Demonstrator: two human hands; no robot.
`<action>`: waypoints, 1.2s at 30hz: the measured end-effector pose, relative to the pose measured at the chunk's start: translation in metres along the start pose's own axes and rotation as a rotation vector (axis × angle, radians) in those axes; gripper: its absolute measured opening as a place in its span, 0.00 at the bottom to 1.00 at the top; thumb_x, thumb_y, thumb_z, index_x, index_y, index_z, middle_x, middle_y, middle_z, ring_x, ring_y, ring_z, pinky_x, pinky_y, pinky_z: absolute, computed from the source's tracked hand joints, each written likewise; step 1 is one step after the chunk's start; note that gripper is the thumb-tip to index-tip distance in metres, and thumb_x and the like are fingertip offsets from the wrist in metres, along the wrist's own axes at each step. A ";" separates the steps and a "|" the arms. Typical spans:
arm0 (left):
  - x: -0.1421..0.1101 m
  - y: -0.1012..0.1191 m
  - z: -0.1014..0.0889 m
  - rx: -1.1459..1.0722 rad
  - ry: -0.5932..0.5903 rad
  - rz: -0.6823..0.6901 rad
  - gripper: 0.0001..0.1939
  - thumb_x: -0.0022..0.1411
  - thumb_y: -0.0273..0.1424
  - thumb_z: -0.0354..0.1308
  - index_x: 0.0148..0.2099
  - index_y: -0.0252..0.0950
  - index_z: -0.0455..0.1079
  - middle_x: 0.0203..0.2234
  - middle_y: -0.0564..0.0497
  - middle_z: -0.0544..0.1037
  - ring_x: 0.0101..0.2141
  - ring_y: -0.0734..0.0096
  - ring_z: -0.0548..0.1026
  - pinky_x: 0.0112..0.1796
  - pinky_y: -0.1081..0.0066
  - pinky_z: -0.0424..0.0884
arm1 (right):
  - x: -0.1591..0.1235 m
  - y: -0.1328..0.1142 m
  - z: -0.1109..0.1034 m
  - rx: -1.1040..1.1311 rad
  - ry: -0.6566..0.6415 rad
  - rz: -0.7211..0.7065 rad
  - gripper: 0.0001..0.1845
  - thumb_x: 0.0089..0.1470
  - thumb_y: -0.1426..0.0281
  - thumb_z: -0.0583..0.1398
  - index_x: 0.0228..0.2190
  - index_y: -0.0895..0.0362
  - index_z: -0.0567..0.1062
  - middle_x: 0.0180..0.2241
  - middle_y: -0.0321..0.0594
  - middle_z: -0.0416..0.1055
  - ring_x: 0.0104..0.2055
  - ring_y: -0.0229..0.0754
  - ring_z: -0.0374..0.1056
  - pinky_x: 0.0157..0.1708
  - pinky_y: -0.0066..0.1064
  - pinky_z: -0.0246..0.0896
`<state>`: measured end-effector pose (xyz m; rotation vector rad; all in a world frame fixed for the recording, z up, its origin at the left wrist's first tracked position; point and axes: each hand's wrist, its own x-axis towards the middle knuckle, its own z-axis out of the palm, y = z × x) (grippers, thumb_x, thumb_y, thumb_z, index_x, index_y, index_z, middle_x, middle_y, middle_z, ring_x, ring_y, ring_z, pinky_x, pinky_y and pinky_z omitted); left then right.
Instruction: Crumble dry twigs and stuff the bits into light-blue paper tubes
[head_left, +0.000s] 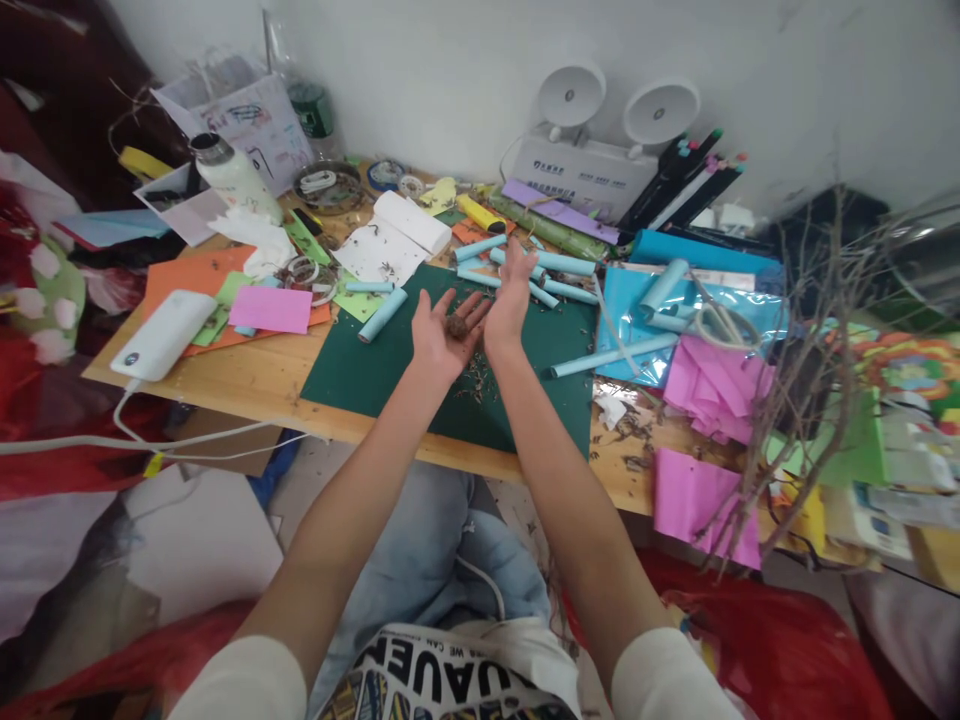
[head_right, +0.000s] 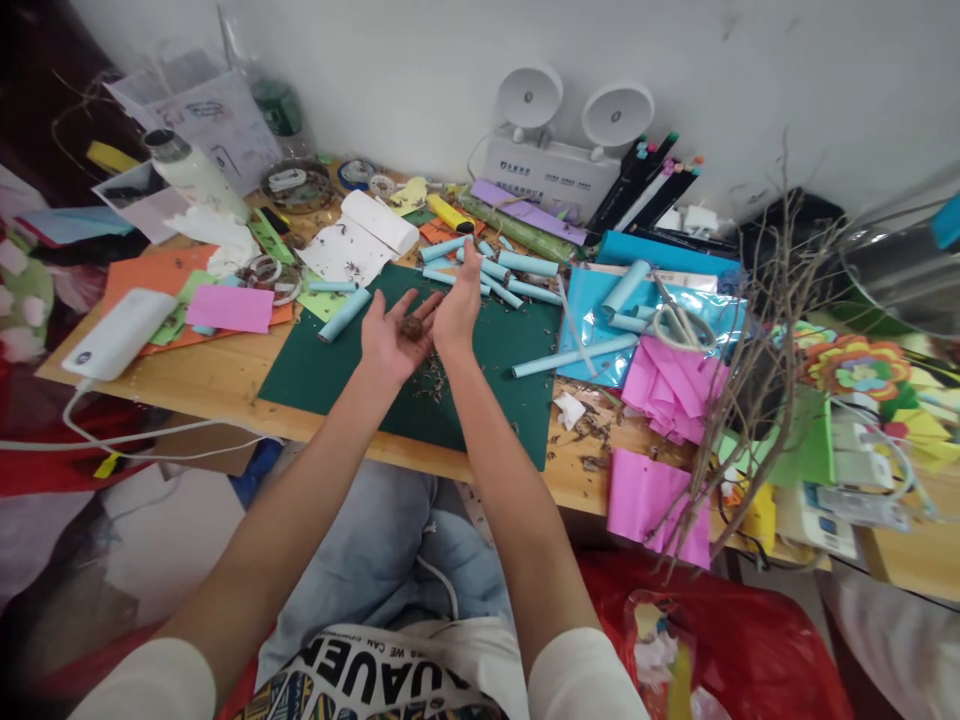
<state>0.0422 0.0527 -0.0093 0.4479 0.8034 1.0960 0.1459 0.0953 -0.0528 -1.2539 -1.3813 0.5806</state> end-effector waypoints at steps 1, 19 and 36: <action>0.002 0.002 -0.003 -0.003 -0.004 0.016 0.37 0.67 0.58 0.35 0.66 0.40 0.55 0.55 0.38 0.73 0.53 0.53 0.74 0.47 0.57 0.74 | -0.002 -0.003 -0.003 0.021 0.034 0.055 0.43 0.62 0.45 0.27 0.66 0.53 0.52 0.65 0.48 0.56 0.69 0.48 0.51 0.65 0.53 0.51; 0.004 0.027 -0.025 0.834 -0.295 0.368 0.18 0.52 0.38 0.68 0.43 0.32 0.78 0.38 0.45 0.82 0.40 0.61 0.78 0.47 0.59 0.74 | -0.036 -0.037 -0.059 -0.007 -0.138 -0.070 0.08 0.51 0.73 0.62 0.33 0.54 0.81 0.38 0.39 0.78 0.40 0.42 0.74 0.44 0.36 0.71; 0.003 0.024 -0.028 0.881 -0.202 0.482 0.07 0.56 0.33 0.64 0.36 0.35 0.74 0.26 0.50 0.78 0.28 0.70 0.76 0.35 0.68 0.74 | -0.041 -0.030 -0.060 0.154 -0.101 0.130 0.08 0.48 0.66 0.66 0.32 0.54 0.81 0.32 0.37 0.79 0.34 0.42 0.75 0.41 0.38 0.74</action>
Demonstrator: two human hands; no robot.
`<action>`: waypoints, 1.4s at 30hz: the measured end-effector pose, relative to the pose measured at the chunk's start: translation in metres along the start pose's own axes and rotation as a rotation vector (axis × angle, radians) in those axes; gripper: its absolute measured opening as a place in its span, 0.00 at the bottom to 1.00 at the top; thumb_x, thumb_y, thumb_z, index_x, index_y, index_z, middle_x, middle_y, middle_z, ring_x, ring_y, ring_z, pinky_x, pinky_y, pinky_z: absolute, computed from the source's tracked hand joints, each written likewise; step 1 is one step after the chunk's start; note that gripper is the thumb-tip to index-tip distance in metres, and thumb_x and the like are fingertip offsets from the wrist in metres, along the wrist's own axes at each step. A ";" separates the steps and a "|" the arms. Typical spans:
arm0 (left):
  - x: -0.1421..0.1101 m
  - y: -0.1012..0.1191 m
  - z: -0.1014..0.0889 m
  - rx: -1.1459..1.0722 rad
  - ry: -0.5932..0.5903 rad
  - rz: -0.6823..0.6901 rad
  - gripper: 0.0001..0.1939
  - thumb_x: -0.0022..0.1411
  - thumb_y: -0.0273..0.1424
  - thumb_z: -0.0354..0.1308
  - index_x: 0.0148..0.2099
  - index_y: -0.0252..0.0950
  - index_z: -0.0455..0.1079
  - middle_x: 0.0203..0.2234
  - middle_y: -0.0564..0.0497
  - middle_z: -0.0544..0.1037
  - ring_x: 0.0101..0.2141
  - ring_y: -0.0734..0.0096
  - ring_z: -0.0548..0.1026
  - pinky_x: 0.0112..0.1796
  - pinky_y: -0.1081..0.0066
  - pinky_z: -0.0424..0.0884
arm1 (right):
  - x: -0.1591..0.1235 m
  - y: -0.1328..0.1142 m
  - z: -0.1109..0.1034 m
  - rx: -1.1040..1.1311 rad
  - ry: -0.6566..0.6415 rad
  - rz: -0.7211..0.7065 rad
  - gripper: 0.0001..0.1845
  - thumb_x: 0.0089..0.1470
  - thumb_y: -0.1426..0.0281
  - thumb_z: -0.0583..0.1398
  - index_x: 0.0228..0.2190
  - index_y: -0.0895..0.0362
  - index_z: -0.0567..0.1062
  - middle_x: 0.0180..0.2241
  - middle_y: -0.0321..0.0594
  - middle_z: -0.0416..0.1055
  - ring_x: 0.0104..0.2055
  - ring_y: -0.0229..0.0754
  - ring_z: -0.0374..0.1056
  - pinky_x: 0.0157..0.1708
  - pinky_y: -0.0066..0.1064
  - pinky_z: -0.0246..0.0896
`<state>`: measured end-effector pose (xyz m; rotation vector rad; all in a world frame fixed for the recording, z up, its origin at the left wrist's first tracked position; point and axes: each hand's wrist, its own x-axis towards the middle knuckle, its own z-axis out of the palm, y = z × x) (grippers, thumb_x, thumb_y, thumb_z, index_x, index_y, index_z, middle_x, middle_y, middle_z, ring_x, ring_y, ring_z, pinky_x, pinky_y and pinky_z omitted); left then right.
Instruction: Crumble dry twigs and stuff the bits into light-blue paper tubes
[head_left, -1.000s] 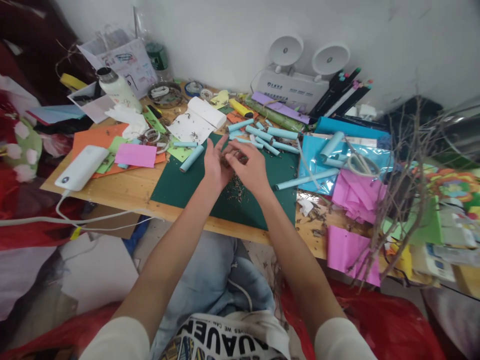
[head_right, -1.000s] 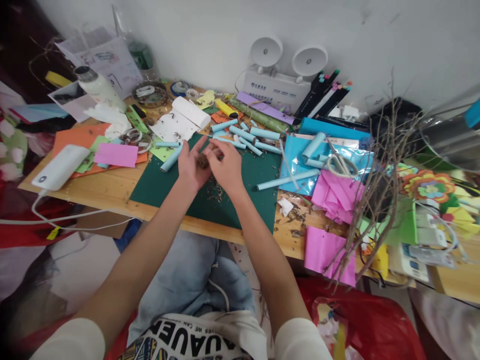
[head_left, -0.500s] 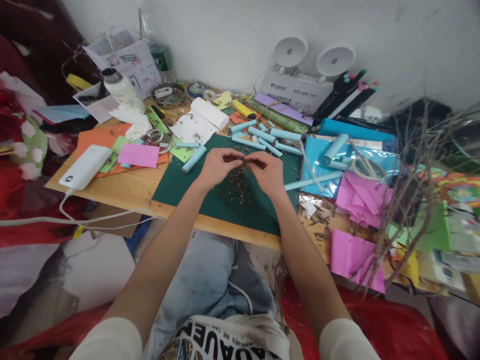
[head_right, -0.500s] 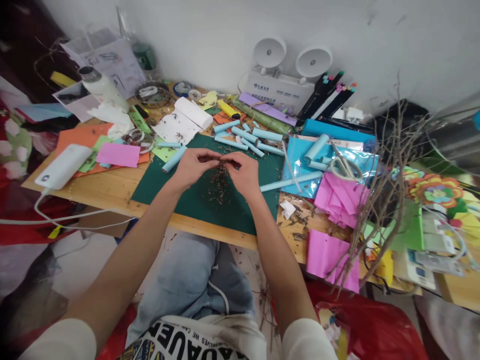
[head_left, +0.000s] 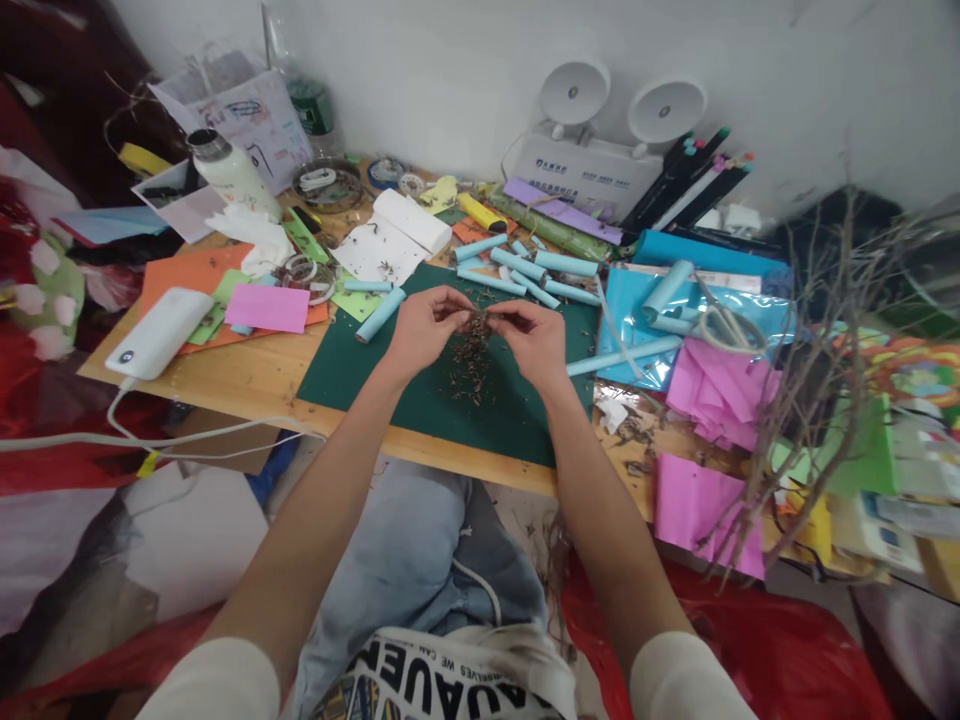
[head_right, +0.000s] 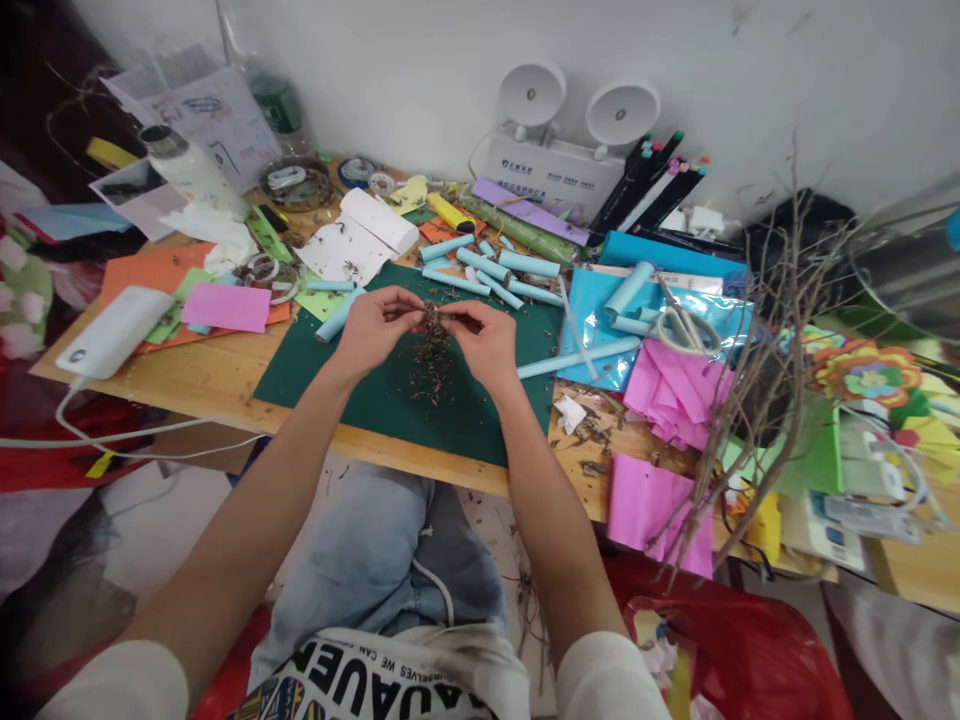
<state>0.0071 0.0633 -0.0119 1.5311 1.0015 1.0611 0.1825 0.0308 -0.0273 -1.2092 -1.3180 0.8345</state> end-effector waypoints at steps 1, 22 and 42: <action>0.000 0.001 -0.001 0.032 0.014 0.005 0.08 0.58 0.35 0.63 0.35 0.35 0.75 0.25 0.51 0.77 0.28 0.70 0.75 0.34 0.68 0.74 | 0.001 0.001 0.000 0.020 0.026 0.031 0.09 0.47 0.65 0.67 0.32 0.54 0.81 0.31 0.37 0.79 0.33 0.42 0.75 0.40 0.38 0.74; 0.000 0.002 -0.001 0.181 -0.092 0.060 0.13 0.59 0.39 0.61 0.28 0.36 0.69 0.23 0.53 0.72 0.26 0.72 0.70 0.32 0.70 0.69 | -0.002 -0.001 0.002 0.067 -0.151 -0.031 0.19 0.44 0.63 0.68 0.40 0.54 0.78 0.42 0.40 0.78 0.41 0.43 0.75 0.43 0.37 0.73; -0.004 -0.013 0.001 0.108 -0.053 -0.003 0.09 0.60 0.36 0.59 0.33 0.35 0.74 0.23 0.53 0.74 0.25 0.72 0.71 0.29 0.71 0.68 | -0.003 -0.005 0.001 0.003 -0.016 0.001 0.11 0.51 0.60 0.64 0.33 0.55 0.77 0.31 0.37 0.76 0.32 0.40 0.72 0.36 0.34 0.72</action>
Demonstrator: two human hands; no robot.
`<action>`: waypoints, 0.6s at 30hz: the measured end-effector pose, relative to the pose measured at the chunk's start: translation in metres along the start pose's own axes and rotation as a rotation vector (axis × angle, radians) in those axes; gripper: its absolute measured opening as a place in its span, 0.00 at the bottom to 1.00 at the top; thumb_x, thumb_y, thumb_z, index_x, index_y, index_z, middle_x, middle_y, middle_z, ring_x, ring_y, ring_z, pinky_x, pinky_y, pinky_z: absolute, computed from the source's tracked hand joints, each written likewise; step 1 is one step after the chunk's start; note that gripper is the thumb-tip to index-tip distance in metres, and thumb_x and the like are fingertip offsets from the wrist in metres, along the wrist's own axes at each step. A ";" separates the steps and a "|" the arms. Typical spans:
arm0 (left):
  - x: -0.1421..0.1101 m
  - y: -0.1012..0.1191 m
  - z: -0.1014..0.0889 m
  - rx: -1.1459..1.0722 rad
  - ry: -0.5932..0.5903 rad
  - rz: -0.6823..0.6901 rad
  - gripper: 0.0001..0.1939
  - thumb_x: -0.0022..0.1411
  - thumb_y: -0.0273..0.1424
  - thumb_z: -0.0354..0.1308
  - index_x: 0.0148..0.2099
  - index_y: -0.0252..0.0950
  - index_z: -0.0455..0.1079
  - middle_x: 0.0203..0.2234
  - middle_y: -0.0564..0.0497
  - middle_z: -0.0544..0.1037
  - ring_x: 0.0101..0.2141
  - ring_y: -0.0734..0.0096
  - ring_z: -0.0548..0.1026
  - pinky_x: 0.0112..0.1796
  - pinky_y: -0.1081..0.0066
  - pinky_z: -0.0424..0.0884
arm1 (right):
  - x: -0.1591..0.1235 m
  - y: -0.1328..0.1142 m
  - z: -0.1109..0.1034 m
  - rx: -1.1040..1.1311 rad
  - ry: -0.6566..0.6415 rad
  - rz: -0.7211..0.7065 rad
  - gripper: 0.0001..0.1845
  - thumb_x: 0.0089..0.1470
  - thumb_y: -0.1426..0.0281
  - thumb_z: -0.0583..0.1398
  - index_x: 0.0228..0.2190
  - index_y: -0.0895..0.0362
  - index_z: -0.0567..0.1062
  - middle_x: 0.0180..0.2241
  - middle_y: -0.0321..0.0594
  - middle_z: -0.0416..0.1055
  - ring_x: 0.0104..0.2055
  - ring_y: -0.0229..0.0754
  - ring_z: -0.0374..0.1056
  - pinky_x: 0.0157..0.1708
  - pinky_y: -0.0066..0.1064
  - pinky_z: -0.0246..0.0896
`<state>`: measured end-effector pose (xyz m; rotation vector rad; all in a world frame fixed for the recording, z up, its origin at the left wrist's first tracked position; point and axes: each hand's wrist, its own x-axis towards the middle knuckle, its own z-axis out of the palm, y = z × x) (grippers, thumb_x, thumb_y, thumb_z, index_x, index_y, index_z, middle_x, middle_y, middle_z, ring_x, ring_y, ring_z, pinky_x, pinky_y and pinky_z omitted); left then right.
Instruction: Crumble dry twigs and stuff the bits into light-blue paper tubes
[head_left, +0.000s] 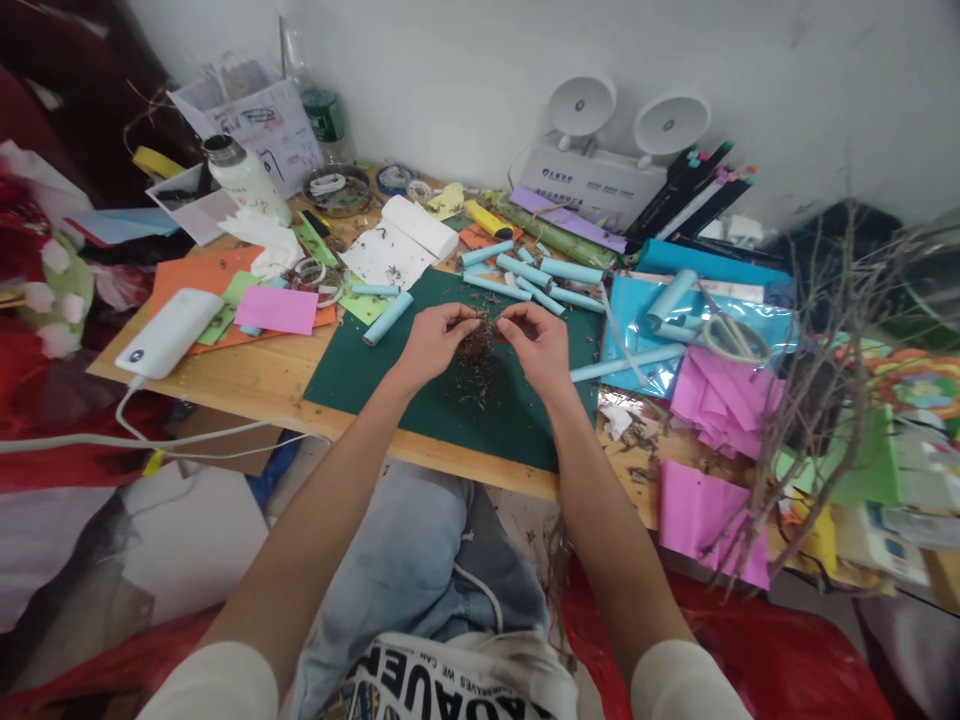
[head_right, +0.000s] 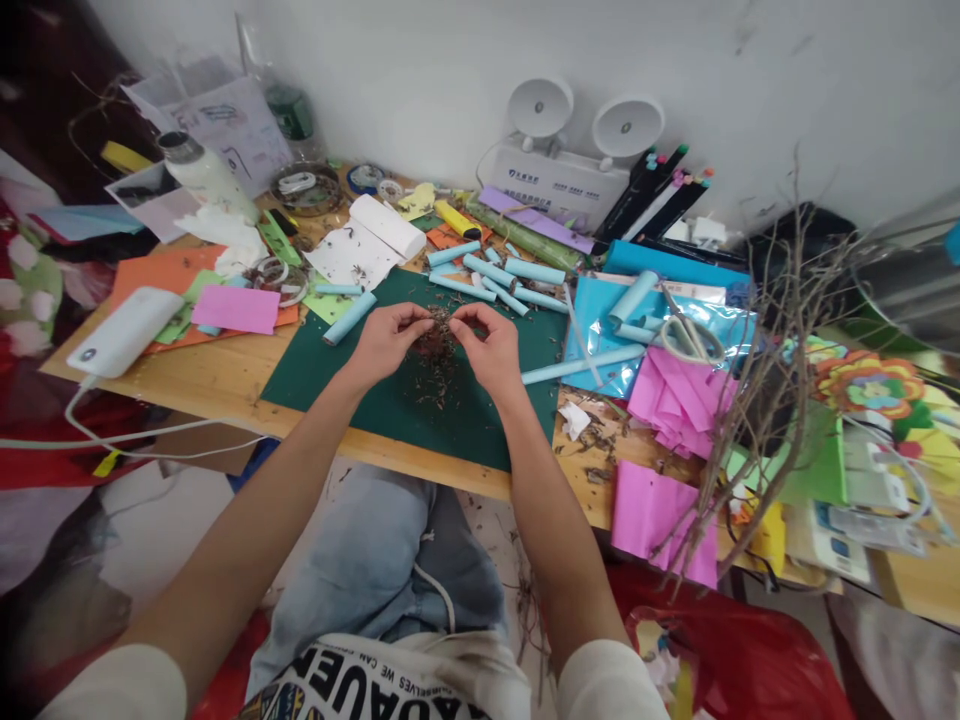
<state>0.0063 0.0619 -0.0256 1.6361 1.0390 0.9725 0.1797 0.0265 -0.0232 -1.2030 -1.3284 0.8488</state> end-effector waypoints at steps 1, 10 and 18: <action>0.000 0.001 0.000 -0.002 -0.017 -0.005 0.10 0.60 0.37 0.59 0.33 0.35 0.73 0.23 0.53 0.74 0.25 0.72 0.71 0.29 0.71 0.67 | 0.000 -0.001 0.000 -0.004 -0.028 -0.023 0.12 0.51 0.61 0.64 0.35 0.54 0.78 0.34 0.38 0.77 0.35 0.41 0.73 0.38 0.35 0.72; 0.001 0.008 -0.003 0.010 -0.045 -0.024 0.11 0.62 0.38 0.57 0.31 0.36 0.71 0.22 0.53 0.73 0.23 0.72 0.70 0.28 0.70 0.69 | -0.002 0.002 0.000 -0.122 0.016 -0.009 0.11 0.52 0.60 0.63 0.32 0.55 0.78 0.27 0.36 0.75 0.29 0.41 0.71 0.33 0.33 0.69; -0.003 0.013 -0.001 -0.033 -0.072 0.071 0.14 0.55 0.29 0.64 0.46 0.36 0.77 0.40 0.46 0.82 0.41 0.64 0.79 0.47 0.63 0.74 | -0.003 0.002 0.001 -0.214 -0.057 -0.086 0.14 0.56 0.57 0.61 0.36 0.54 0.80 0.35 0.39 0.79 0.36 0.43 0.73 0.40 0.35 0.69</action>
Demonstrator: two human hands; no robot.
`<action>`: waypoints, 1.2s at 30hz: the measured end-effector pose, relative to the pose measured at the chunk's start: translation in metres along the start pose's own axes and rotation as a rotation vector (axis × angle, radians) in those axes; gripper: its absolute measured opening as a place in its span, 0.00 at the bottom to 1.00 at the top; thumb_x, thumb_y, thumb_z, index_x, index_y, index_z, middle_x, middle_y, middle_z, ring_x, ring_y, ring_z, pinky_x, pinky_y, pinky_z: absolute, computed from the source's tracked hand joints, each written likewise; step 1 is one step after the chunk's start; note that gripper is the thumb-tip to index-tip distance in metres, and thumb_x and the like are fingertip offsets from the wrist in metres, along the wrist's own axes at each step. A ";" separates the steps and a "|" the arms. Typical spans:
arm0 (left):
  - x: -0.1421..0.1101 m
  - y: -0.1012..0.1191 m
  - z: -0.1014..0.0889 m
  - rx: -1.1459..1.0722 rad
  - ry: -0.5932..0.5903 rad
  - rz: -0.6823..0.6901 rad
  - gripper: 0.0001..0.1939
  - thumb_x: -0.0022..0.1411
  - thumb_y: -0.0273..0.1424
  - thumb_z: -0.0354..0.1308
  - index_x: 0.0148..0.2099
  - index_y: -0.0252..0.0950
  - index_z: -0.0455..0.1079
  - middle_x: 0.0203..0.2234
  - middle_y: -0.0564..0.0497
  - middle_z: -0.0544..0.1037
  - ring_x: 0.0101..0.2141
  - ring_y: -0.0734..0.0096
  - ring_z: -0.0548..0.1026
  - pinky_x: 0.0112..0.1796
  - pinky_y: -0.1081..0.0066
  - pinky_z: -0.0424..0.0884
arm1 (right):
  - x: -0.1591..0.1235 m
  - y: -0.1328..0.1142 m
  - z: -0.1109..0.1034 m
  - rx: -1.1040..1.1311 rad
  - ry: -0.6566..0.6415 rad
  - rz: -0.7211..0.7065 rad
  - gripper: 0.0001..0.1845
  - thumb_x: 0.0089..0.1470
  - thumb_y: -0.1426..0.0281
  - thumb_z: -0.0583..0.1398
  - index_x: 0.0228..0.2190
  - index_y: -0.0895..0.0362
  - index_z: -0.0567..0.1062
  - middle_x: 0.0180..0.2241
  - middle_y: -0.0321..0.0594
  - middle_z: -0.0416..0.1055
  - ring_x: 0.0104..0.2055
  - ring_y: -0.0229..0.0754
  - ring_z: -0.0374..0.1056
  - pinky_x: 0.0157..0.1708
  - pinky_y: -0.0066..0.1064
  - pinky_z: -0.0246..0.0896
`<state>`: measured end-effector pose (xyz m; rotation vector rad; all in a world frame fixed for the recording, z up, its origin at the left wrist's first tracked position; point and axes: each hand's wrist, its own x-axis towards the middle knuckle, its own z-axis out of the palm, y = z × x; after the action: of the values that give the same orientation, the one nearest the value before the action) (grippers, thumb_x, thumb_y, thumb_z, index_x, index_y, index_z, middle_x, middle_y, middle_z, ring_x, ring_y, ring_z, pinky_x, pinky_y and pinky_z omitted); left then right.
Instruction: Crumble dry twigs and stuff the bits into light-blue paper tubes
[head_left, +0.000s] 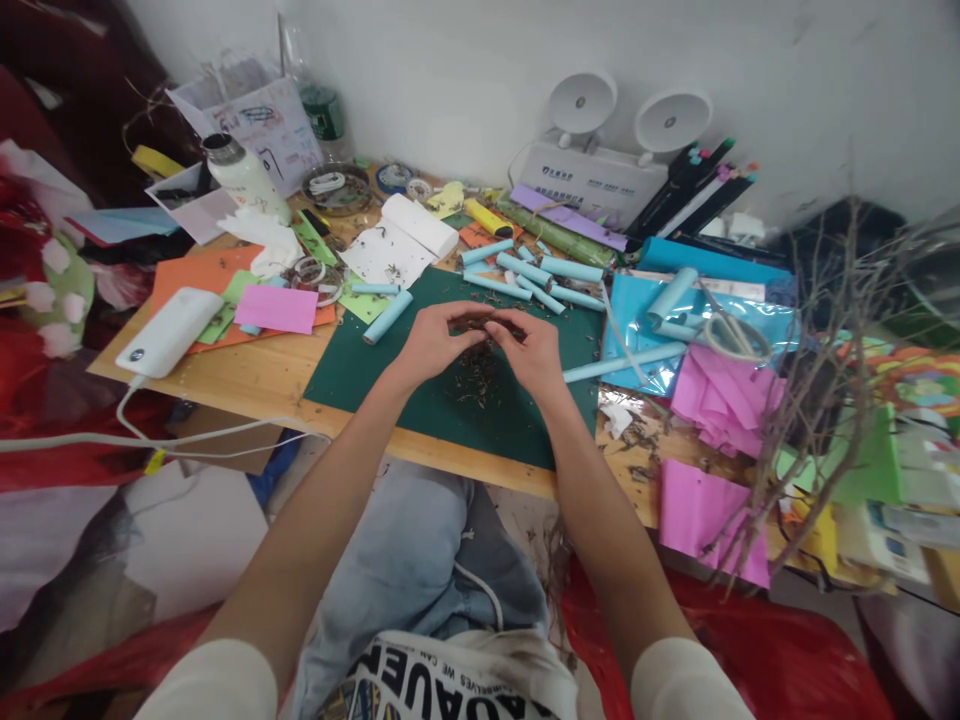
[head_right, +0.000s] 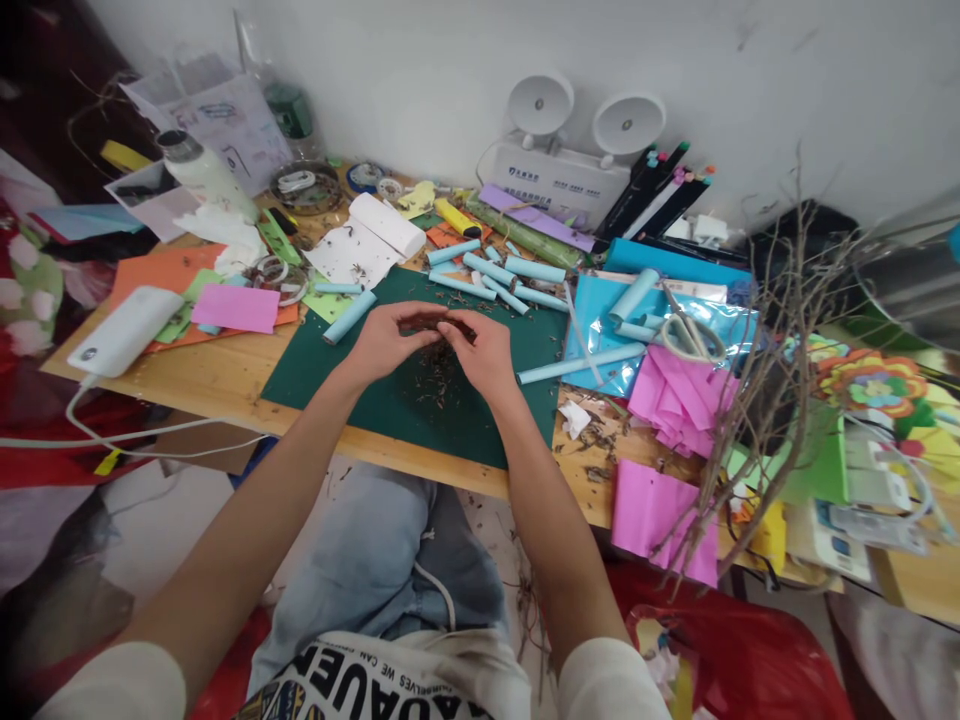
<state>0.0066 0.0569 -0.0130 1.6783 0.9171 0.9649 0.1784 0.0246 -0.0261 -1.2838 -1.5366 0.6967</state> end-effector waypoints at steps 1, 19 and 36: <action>0.000 0.000 0.001 0.016 0.013 0.003 0.13 0.55 0.30 0.64 0.44 0.36 0.78 0.39 0.47 0.82 0.40 0.64 0.79 0.46 0.63 0.74 | 0.000 0.000 0.001 0.023 -0.008 0.025 0.14 0.55 0.58 0.61 0.35 0.54 0.80 0.33 0.38 0.79 0.34 0.42 0.72 0.38 0.35 0.69; -0.006 -0.006 -0.015 0.609 -0.031 0.130 0.16 0.62 0.23 0.55 0.50 0.38 0.76 0.47 0.46 0.79 0.48 0.60 0.75 0.52 0.60 0.70 | 0.005 0.015 -0.005 -0.332 0.044 -0.006 0.13 0.59 0.68 0.55 0.36 0.56 0.80 0.36 0.43 0.79 0.39 0.46 0.73 0.43 0.37 0.66; 0.021 -0.026 -0.001 0.657 -0.178 0.173 0.20 0.70 0.34 0.47 0.56 0.33 0.72 0.56 0.42 0.75 0.57 0.59 0.71 0.59 0.59 0.64 | 0.018 0.033 -0.010 -0.486 0.077 0.054 0.22 0.51 0.79 0.53 0.45 0.61 0.78 0.49 0.51 0.76 0.53 0.52 0.71 0.58 0.47 0.62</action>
<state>0.0106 0.0830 -0.0337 2.3855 1.0467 0.6356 0.2008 0.0492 -0.0465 -1.6931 -1.6705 0.3054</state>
